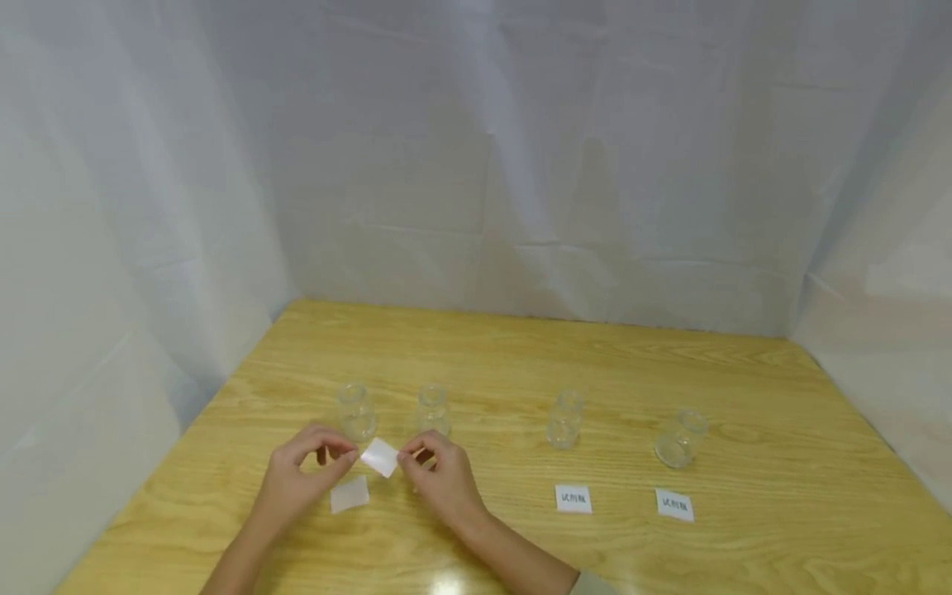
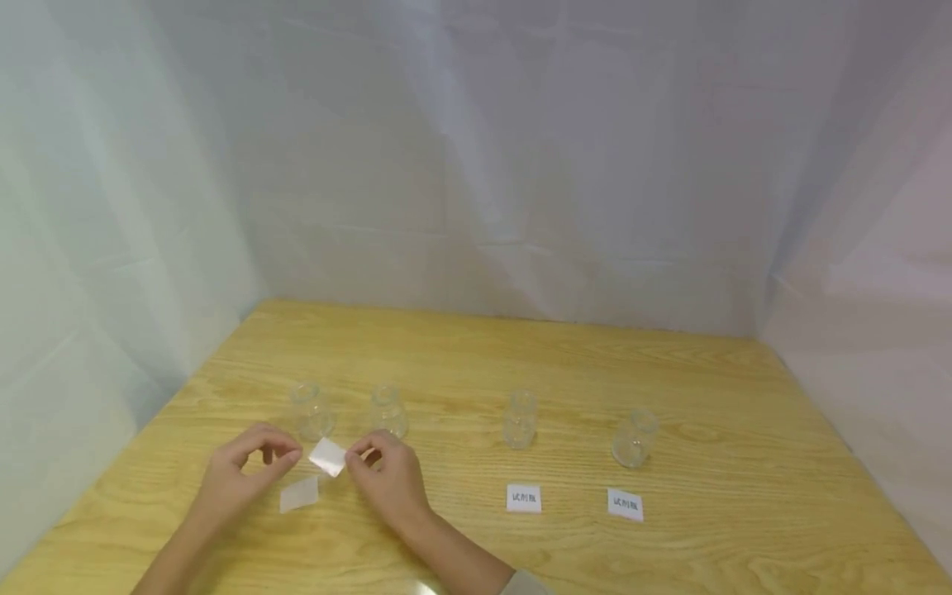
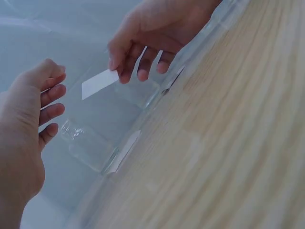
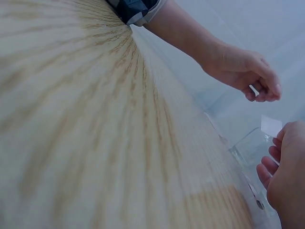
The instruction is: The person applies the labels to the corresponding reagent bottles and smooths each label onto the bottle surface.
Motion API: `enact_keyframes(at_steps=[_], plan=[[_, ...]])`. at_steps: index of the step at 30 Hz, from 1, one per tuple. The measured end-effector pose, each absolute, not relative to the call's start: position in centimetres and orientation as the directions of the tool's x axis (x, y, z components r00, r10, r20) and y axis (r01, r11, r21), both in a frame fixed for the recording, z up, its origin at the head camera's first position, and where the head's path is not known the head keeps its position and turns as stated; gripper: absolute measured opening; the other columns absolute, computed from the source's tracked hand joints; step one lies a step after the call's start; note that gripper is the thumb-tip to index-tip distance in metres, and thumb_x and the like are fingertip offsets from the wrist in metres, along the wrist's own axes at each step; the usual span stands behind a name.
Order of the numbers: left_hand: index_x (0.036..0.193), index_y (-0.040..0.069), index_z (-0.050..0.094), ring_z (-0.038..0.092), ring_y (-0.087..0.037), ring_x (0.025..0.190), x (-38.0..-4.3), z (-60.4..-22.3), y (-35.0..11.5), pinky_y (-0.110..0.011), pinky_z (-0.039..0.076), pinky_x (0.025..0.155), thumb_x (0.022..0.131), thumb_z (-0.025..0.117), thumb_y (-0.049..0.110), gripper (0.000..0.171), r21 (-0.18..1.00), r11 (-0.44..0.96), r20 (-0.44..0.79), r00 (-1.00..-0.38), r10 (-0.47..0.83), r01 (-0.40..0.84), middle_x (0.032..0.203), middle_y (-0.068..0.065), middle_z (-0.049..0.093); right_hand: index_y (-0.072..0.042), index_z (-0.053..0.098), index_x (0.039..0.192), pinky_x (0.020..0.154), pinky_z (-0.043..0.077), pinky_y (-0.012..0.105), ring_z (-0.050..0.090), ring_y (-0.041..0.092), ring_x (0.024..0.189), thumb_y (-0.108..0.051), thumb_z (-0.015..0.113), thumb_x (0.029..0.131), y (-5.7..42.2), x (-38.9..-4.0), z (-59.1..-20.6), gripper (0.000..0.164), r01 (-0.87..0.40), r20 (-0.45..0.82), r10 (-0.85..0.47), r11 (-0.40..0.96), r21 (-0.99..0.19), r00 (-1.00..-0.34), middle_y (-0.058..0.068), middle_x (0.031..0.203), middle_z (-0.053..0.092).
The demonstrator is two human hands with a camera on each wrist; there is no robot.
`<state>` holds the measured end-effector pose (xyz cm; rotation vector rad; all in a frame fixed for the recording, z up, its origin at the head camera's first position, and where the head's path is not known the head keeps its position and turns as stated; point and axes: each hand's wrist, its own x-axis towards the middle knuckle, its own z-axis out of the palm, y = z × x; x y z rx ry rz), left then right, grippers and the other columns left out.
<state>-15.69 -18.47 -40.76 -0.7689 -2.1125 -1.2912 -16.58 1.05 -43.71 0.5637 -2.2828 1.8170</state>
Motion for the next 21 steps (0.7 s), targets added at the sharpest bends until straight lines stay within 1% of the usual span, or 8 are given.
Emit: enact_keyframes(at_steps=[4,7,11,14,17,21], plan=[[0.082,0.008,0.068,0.051,-0.014,0.068,-15.7,-41.2,-17.1,-0.024,0.042,0.052,0.059,0.075,-0.014,0.032,0.49,0.394,0.744,-0.609,0.274,0.777,0.081,-0.001,0.062,-0.005,0.063,0.083,0.05,0.05,0.021,0.056,0.008,0.071,-0.009,0.065,0.084,1.1,-16.6,-43.7,0.004,-0.382,0.354,-0.169,0.19,-0.904,-0.92,0.002,0.086,0.063],[0.084,0.014,0.07,0.052,-0.013,0.071,-15.9,-41.8,-16.6,-0.023,0.043,0.053,0.061,0.079,-0.005,0.031,0.433,0.44,0.745,-0.587,0.317,0.787,0.085,0.003,0.063,-0.003,0.063,0.083,0.05,0.049,0.02,0.056,0.01,0.071,-0.008,0.064,0.085,1.1,-16.4,-43.4,0.005,-0.37,0.344,-0.157,0.195,-0.908,-0.926,0.003,0.085,0.063],[0.086,0.015,0.071,0.054,-0.013,0.073,-16.0,-42.3,-16.4,-0.023,0.046,0.054,0.063,0.08,0.001,0.029,0.41,0.479,0.735,-0.592,0.33,0.776,0.088,0.005,0.064,0.002,0.062,0.082,0.049,0.048,0.02,0.055,0.013,0.07,-0.003,0.062,0.084,1.2,-15.7,-41.9,0.005,-0.348,0.322,-0.163,0.167,-0.922,-0.932,0.008,0.084,0.062],[0.087,0.015,0.071,0.055,-0.013,0.074,-16.0,-42.4,-16.4,-0.024,0.048,0.056,0.062,0.08,0.0,0.03,0.411,0.495,0.722,-0.605,0.335,0.765,0.09,0.006,0.064,0.004,0.062,0.083,0.049,0.048,0.019,0.054,0.012,0.068,0.001,0.06,0.084,1.3,-15.0,-40.6,0.004,-0.329,0.302,-0.183,0.141,-0.934,-0.935,0.009,0.083,0.061],[0.088,0.014,0.071,0.055,-0.012,0.074,-15.9,-42.4,-16.3,-0.024,0.049,0.056,0.062,0.08,0.0,0.031,0.419,0.513,0.702,-0.626,0.34,0.749,0.09,0.006,0.064,0.004,0.062,0.084,0.049,0.046,0.017,0.053,0.011,0.067,0.001,0.059,0.085,1.3,-14.7,-40.0,0.004,-0.311,0.282,-0.2,0.134,-0.941,-0.938,0.008,0.084,0.061],[0.088,0.016,0.07,0.052,-0.009,0.072,-15.8,-42.2,-16.3,-0.022,0.047,0.055,0.063,0.081,0.003,0.03,0.43,0.538,0.678,-0.653,0.338,0.725,0.09,0.008,0.063,0.002,0.062,0.085,0.052,0.043,0.015,0.054,0.013,0.069,-0.002,0.059,0.086,1.2,-14.7,-39.8,0.005,-0.314,0.281,-0.221,0.128,-0.941,-0.934,0.007,0.085,0.061]])
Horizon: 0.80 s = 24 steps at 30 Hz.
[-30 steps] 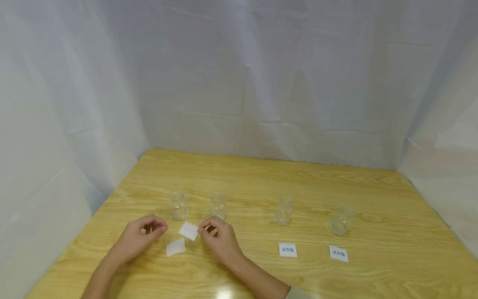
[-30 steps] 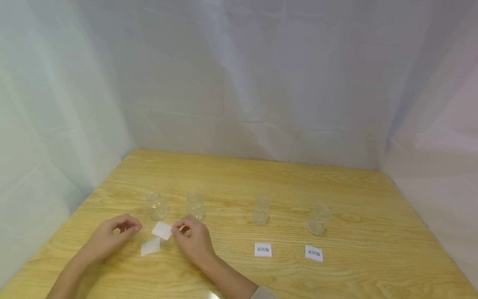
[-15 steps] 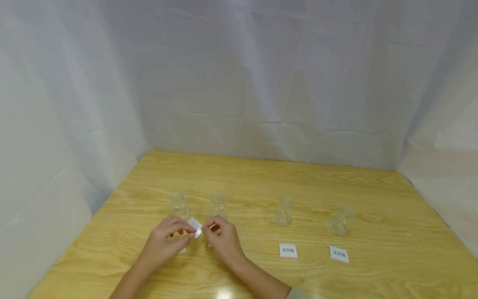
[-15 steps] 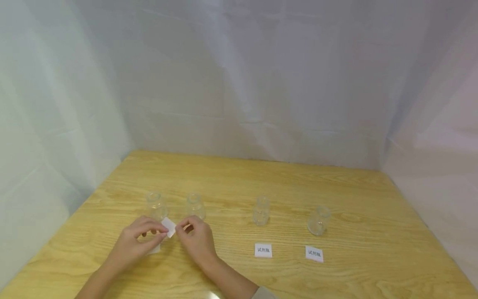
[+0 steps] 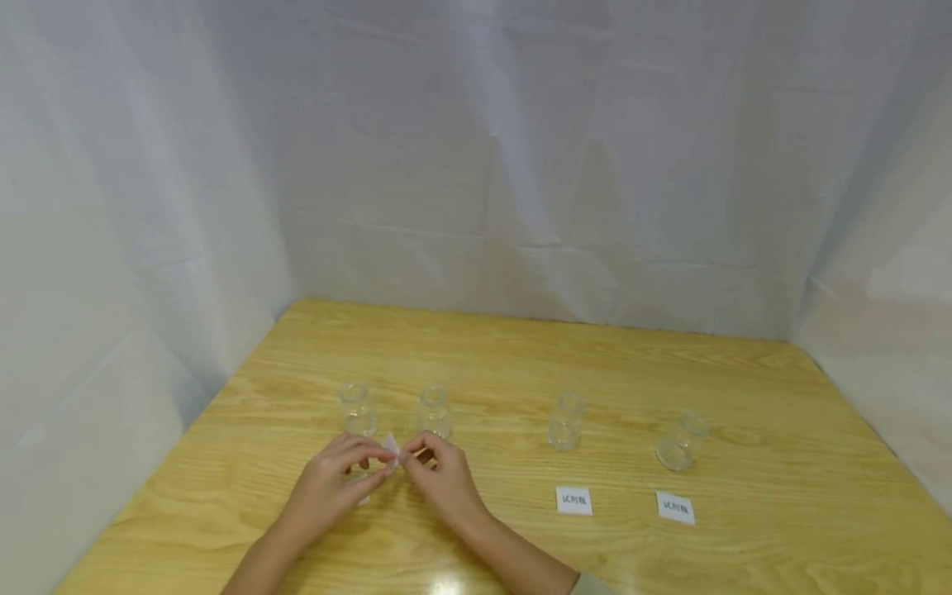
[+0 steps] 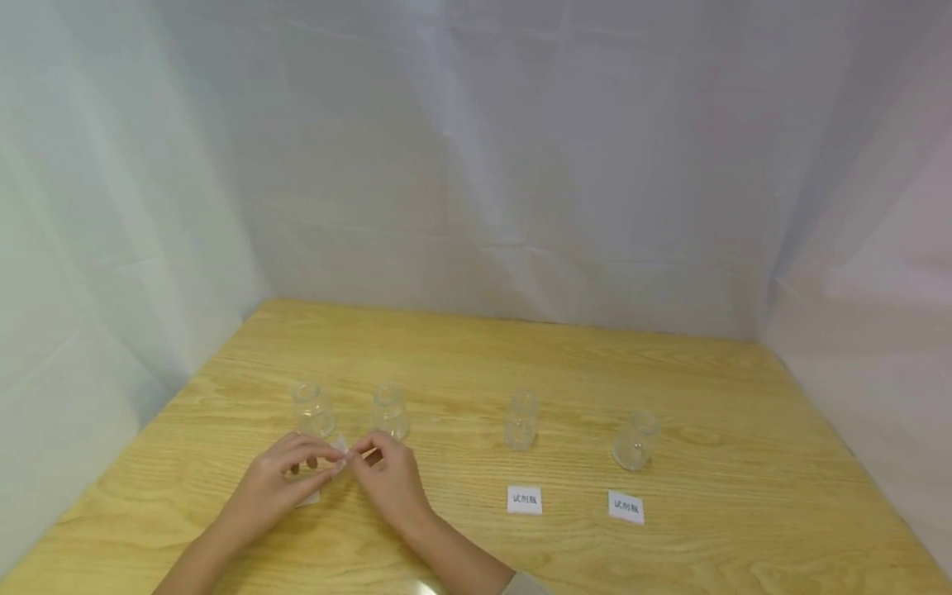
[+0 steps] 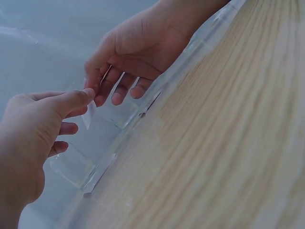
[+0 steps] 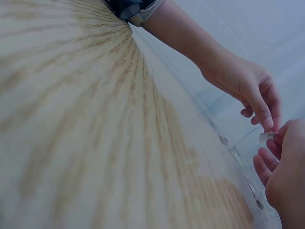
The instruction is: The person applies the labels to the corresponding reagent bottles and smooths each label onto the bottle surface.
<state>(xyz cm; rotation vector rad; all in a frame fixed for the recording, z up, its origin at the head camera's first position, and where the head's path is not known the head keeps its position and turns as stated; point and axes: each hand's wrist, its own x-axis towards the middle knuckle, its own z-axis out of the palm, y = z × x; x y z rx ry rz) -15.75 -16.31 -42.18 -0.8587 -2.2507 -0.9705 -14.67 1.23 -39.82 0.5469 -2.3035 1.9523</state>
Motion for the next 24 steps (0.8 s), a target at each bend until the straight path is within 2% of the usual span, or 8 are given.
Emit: enact_keyframes(at_steps=[7,12,17,20,24], plan=[[0.088,0.015,0.067,0.049,-0.005,0.07,-15.76,-42.16,-16.36,-0.022,0.045,0.055,0.062,0.081,0.002,0.032,0.446,0.535,0.668,-0.664,0.335,0.718,0.086,0.011,0.061,0.003,0.061,0.088,0.051,0.046,0.019,0.053,0.014,0.068,-0.005,0.059,0.088,1.24,-14.74,-39.97,0.008,-0.292,0.264,-0.265,0.074,-0.953,-0.928,0.004,0.085,0.06],[0.088,0.016,0.066,0.05,-0.004,0.069,-15.79,-42.36,-16.43,-0.021,0.044,0.055,0.066,0.08,0.002,0.029,0.471,0.545,0.642,-0.693,0.328,0.694,0.085,0.014,0.06,0.002,0.06,0.087,0.049,0.044,0.016,0.051,0.008,0.066,-0.006,0.06,0.088,1.22,-14.72,-39.95,0.008,-0.284,0.258,-0.275,0.059,-0.957,-0.926,0.003,0.084,0.059],[0.087,0.017,0.066,0.05,-0.004,0.067,-15.72,-42.3,-16.52,-0.022,0.045,0.054,0.068,0.078,0.002,0.027,0.496,0.546,0.626,-0.714,0.313,0.675,0.084,0.015,0.06,0.002,0.06,0.086,0.051,0.044,0.015,0.052,0.01,0.068,-0.007,0.062,0.088,1.18,-14.65,-39.89,0.009,-0.304,0.278,-0.279,0.053,-0.951,-0.919,0.008,0.088,0.061],[0.086,0.017,0.066,0.049,-0.002,0.066,-15.69,-42.22,-16.56,-0.021,0.044,0.054,0.068,0.078,0.002,0.026,0.503,0.552,0.621,-0.722,0.304,0.665,0.083,0.015,0.06,0.001,0.059,0.086,0.051,0.044,0.016,0.052,0.01,0.069,-0.009,0.063,0.087,1.17,-14.63,-39.94,0.01,-0.304,0.276,-0.281,0.06,-0.951,-0.919,0.005,0.088,0.061],[0.085,0.016,0.066,0.048,-0.002,0.064,-15.72,-42.09,-16.53,-0.02,0.044,0.052,0.07,0.077,0.0,0.024,0.551,0.564,0.583,-0.767,0.268,0.615,0.081,0.015,0.059,0.001,0.059,0.087,0.048,0.047,0.021,0.053,0.011,0.069,-0.011,0.064,0.087,1.25,-14.63,-39.99,0.012,-0.307,0.277,-0.272,0.074,-0.949,-0.922,0.002,0.087,0.061]])
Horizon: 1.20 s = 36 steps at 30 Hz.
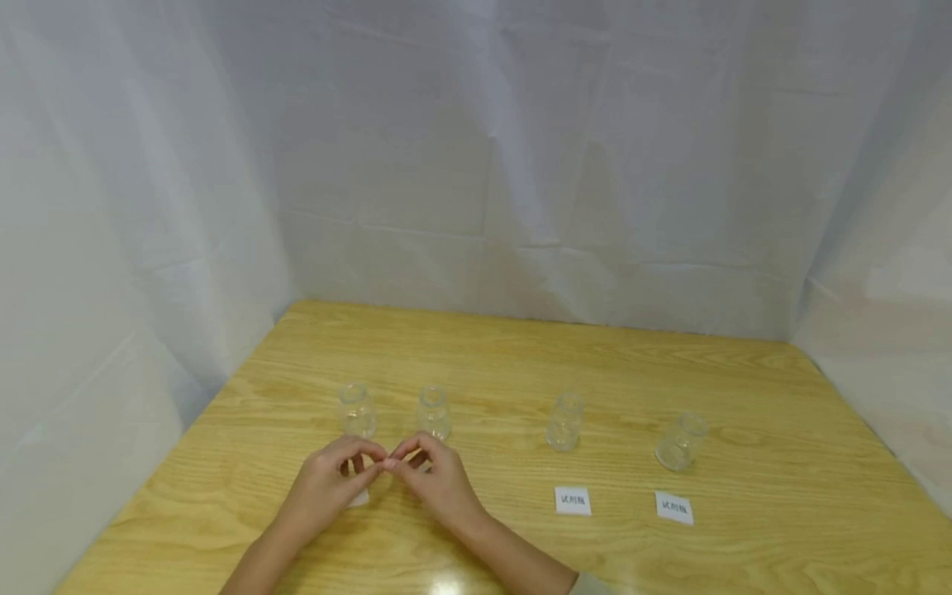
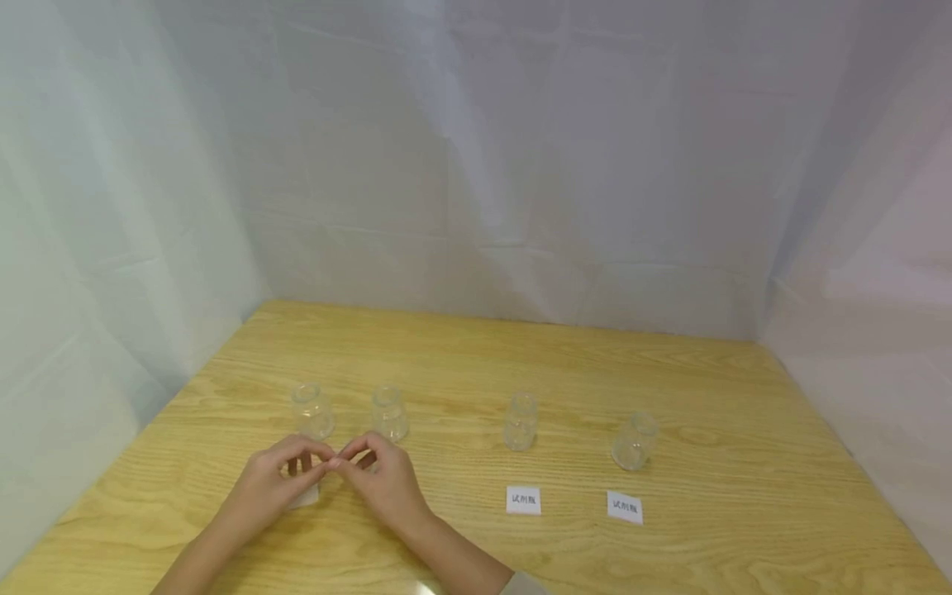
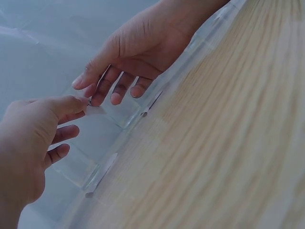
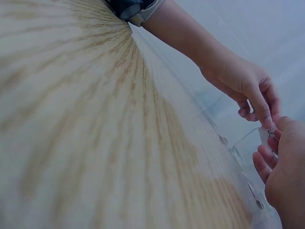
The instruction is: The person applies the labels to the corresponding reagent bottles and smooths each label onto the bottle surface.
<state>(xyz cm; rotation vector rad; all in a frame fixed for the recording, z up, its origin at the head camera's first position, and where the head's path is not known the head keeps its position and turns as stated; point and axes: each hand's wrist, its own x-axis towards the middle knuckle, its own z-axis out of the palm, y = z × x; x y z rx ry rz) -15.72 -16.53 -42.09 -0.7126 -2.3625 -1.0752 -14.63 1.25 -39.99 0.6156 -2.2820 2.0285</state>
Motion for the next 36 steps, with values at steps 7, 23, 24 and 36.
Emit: enact_keyframes(at_steps=[7,23,24,36], plan=[[0.086,0.011,0.067,0.051,-0.01,0.066,-15.7,-41.4,-16.5,-0.021,0.046,0.055,0.078,0.072,0.007,0.01,0.763,0.547,0.357,-0.93,0.088,0.345,0.073,0.006,0.058,-0.002,0.059,0.092,0.049,0.044,0.017,0.053,0.014,0.069,-0.007,0.059,0.089,1.2,-15.2,-40.8,0.006,-0.295,0.28,-0.128,0.12,-0.948,-0.951,0.005,0.086,0.06],[0.091,0.009,0.068,0.052,-0.014,0.067,-15.8,-40.9,-17.2,-0.023,0.046,0.056,0.081,0.071,0.02,0.015,0.811,0.551,0.215,-0.976,0.032,0.197,0.073,0.001,0.057,-0.004,0.063,0.089,0.056,0.049,0.02,0.055,0.013,0.078,-0.011,0.064,0.086,0.9,-16.7,-43.6,0.008,-0.343,0.326,-0.132,0.138,-0.929,-0.936,-0.001,0.086,0.06],[0.091,0.01,0.068,0.052,-0.014,0.067,-15.8,-41.0,-17.3,-0.023,0.046,0.057,0.081,0.071,0.02,0.015,0.803,0.561,0.221,-0.975,0.035,0.202,0.072,0.001,0.057,-0.004,0.062,0.089,0.055,0.049,0.021,0.055,0.013,0.078,-0.011,0.064,0.086,0.8,-16.7,-43.6,0.008,-0.357,0.339,-0.136,0.139,-0.924,-0.931,0.0,0.087,0.06],[0.089,0.007,0.069,0.054,-0.011,0.068,-16.3,-41.0,-18.7,-0.023,0.046,0.058,0.081,0.072,0.019,0.015,0.723,0.644,0.325,-0.946,0.001,0.249,0.079,0.002,0.065,-0.006,0.06,0.087,0.065,0.052,0.023,0.055,0.014,0.084,-0.007,0.065,0.085,-1.7,-17.0,-43.2,0.005,-0.437,0.414,-0.164,0.146,-0.888,-0.896,-0.003,0.09,0.053]])
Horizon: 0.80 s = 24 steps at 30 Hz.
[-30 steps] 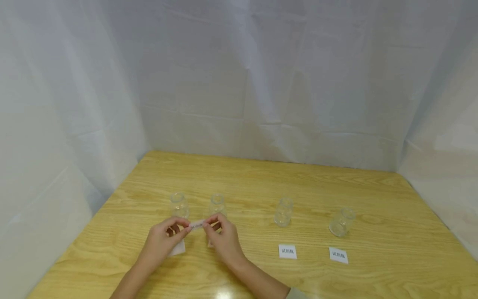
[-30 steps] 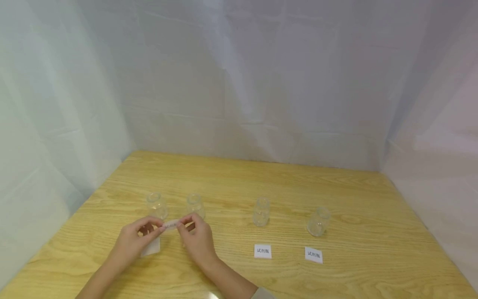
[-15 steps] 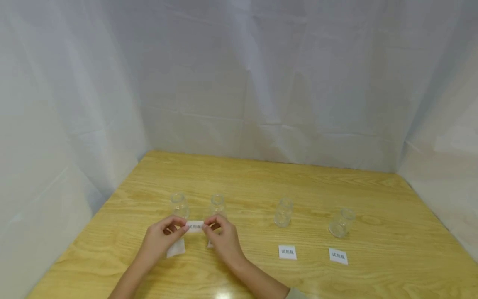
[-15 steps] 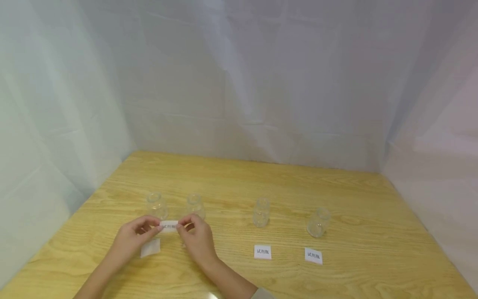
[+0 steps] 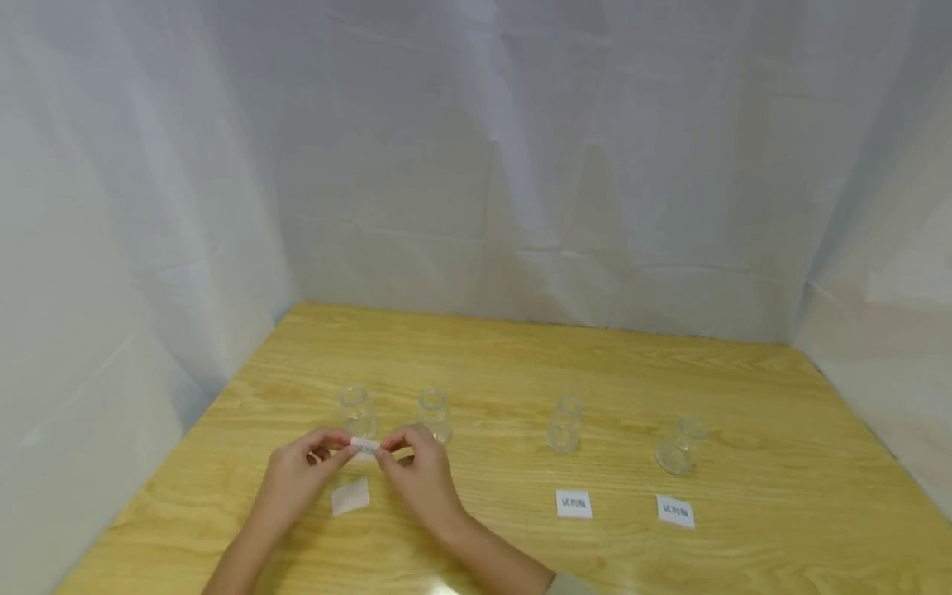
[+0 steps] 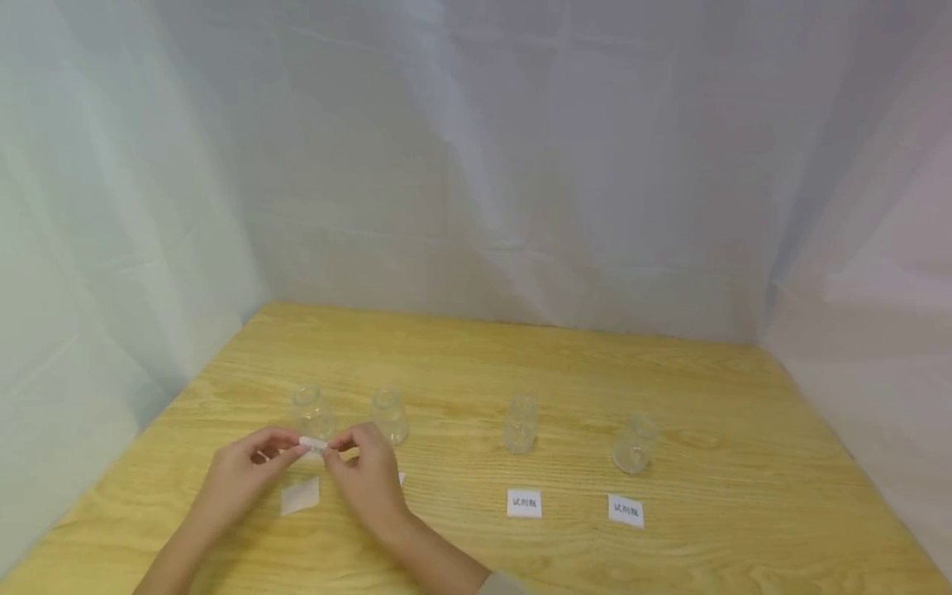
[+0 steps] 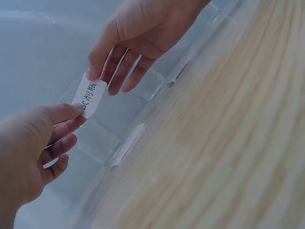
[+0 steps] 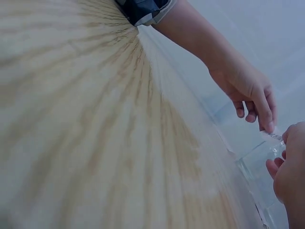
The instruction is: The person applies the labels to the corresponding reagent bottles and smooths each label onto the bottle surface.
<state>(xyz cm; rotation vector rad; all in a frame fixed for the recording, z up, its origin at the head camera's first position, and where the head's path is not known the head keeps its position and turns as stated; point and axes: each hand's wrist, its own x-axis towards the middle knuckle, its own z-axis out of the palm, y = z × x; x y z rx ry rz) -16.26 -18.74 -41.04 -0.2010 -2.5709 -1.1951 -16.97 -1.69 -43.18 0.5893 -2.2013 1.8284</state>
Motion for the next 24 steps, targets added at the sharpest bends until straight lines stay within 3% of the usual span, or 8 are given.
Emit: enact_keyframes(at_steps=[6,13,19,24], plan=[[0.098,0.004,0.066,0.056,-0.012,0.068,-16.5,-41.2,-19.2,-0.022,0.046,0.057,0.08,0.072,0.015,0.022,0.732,0.628,0.36,-0.932,-0.027,0.265,0.078,-0.001,0.068,-0.007,0.059,0.086,0.073,0.05,0.021,0.05,0.013,0.093,-0.008,0.064,0.086,-2.6,-17.4,-43.0,0.005,-0.36,0.34,-0.151,0.133,-0.923,-0.928,-0.003,0.1,0.049],[0.085,0.005,0.066,0.055,-0.012,0.067,-16.6,-41.2,-19.6,-0.022,0.046,0.056,0.081,0.071,0.01,0.008,0.708,0.653,0.412,-0.909,-0.069,0.271,0.076,-0.002,0.065,-0.003,0.06,0.082,0.076,0.049,0.02,0.05,0.016,0.101,-0.002,0.065,0.083,-3.7,-18.1,-43.1,0.004,-0.35,0.34,-0.103,0.102,-0.931,-0.935,0.011,0.11,0.051],[0.089,0.003,0.066,0.057,-0.02,0.078,-16.8,-41.2,-19.8,-0.025,0.047,0.061,0.085,0.068,0.018,0.016,0.735,0.643,0.346,-0.934,-0.083,0.215,0.086,-0.008,0.065,-0.007,0.059,0.081,0.081,0.047,0.022,0.049,0.017,0.104,-0.007,0.064,0.085,-3.9,-18.4,-43.0,0.006,-0.329,0.313,-0.117,0.17,-0.929,-0.943,0.008,0.114,0.05],[0.087,0.003,0.066,0.056,-0.026,0.086,-17.1,-41.3,-19.9,-0.028,0.049,0.066,0.083,0.069,0.012,0.011,0.749,0.619,0.362,-0.929,-0.079,0.239,0.099,-0.013,0.061,-0.008,0.06,0.082,0.084,0.047,0.026,0.049,0.018,0.105,-0.011,0.064,0.086,-3.9,-18.7,-42.9,0.006,-0.328,0.31,-0.113,0.213,-0.92,-0.944,0.006,0.116,0.049]])
